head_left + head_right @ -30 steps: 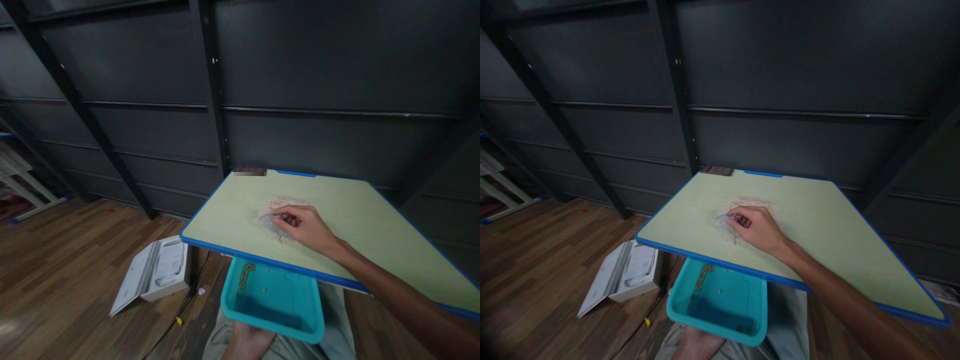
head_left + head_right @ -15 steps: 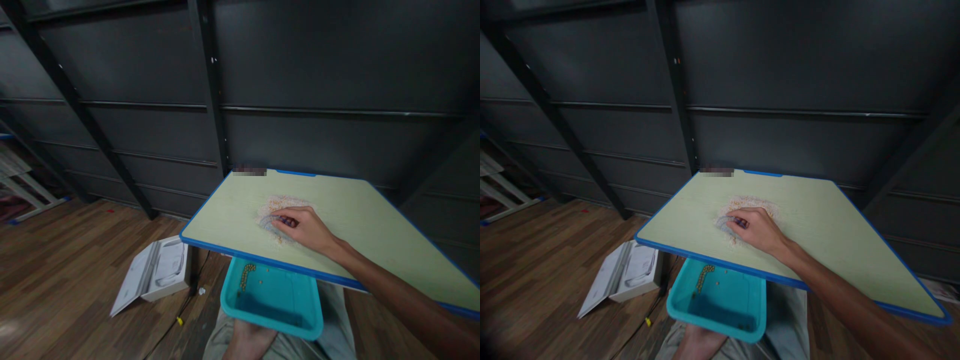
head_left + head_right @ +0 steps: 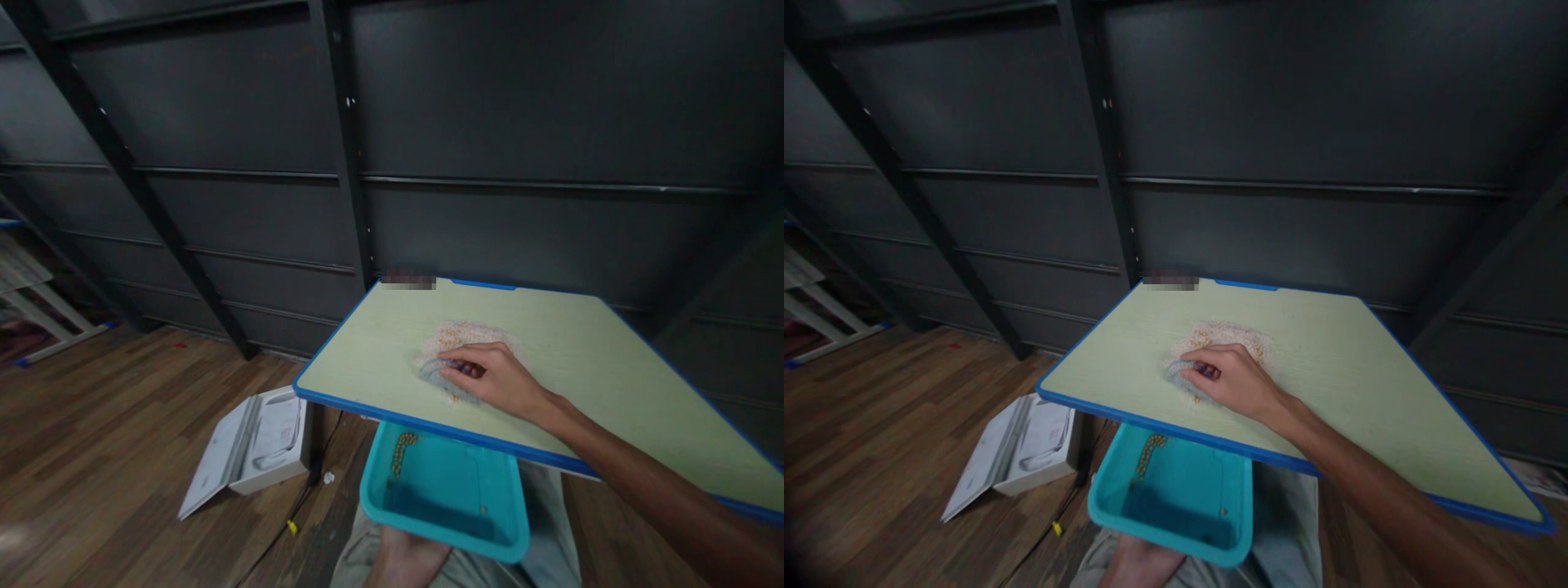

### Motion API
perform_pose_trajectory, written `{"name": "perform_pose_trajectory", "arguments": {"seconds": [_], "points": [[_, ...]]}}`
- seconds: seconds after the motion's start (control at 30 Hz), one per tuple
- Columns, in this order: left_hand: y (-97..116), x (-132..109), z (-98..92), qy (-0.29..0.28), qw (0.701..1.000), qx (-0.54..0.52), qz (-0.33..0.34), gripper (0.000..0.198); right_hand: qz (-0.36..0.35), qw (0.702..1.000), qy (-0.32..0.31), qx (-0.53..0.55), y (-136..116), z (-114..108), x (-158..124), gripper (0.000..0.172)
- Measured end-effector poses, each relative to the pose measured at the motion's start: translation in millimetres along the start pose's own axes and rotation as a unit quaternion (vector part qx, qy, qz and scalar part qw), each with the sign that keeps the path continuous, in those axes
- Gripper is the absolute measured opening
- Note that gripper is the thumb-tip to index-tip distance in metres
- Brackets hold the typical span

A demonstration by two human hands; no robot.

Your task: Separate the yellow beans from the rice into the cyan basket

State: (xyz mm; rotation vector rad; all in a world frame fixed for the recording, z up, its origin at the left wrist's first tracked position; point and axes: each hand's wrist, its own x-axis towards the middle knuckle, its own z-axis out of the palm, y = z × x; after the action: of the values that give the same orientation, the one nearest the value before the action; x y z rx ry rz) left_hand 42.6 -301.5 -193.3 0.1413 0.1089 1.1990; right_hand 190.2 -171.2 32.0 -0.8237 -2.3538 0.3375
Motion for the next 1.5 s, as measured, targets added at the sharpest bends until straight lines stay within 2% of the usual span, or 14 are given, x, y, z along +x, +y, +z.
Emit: {"name": "perform_pose_trajectory", "arguments": {"seconds": [0.2, 0.47, 0.6, 0.73, 1.0, 1.13, 1.33, 1.4, 1.5], "points": [[-0.2, -1.8, 2.2, 0.001, 1.0, 0.002, 0.002, 0.051, -0.002, 1.0, -0.012, 0.013, 0.8, 1.8, -0.5, 0.025], [-0.2, 2.8, 18.0, 0.012, 1.0, -0.004, 0.013, 0.057, -0.009, 0.999, -0.025, 0.033, -0.4, 1.9, -3.1, 0.027], [-0.7, 2.4, 13.4, 0.031, 1.0, 0.003, 0.002, 0.057, -0.012, 0.998, -0.031, 0.048, -0.5, 2.5, -4.2, 0.028], [-1.1, 0.0, 9.4, 0.059, 0.998, 0.016, 0.017, 0.055, -0.018, 0.997, -0.032, 0.065, -2.2, 2.8, -4.2, 0.027], [-0.4, 3.1, 23.9, 0.052, 0.998, 0.009, 0.021, 0.068, -0.014, 0.996, -0.05, 0.072, -4.2, 2.0, -4.8, 0.029], [-1.9, 5.4, 24.5, 0.058, 0.997, 0.012, 0.053, 0.064, -0.007, 0.995, -0.067, 0.073, -3.3, 2.9, -5.8, 0.031], [-0.8, 7.6, 28.0, 0.034, 0.999, -0.002, 0.019, 0.056, -0.012, 0.994, -0.071, 0.083, -5.0, 2.9, -5.5, 0.031], [-0.6, 8.1, 32.6, 0.032, 0.999, 0.005, 0.043, 0.058, -0.013, 0.993, -0.072, 0.089, -6.1, 2.3, -5.0, 0.032], [-0.4, 7.0, 37.7, 0.046, 0.998, 0.007, 0.037, 0.063, -0.017, 0.993, -0.074, 0.095, -6.9, 1.7, -4.8, 0.031]]}}
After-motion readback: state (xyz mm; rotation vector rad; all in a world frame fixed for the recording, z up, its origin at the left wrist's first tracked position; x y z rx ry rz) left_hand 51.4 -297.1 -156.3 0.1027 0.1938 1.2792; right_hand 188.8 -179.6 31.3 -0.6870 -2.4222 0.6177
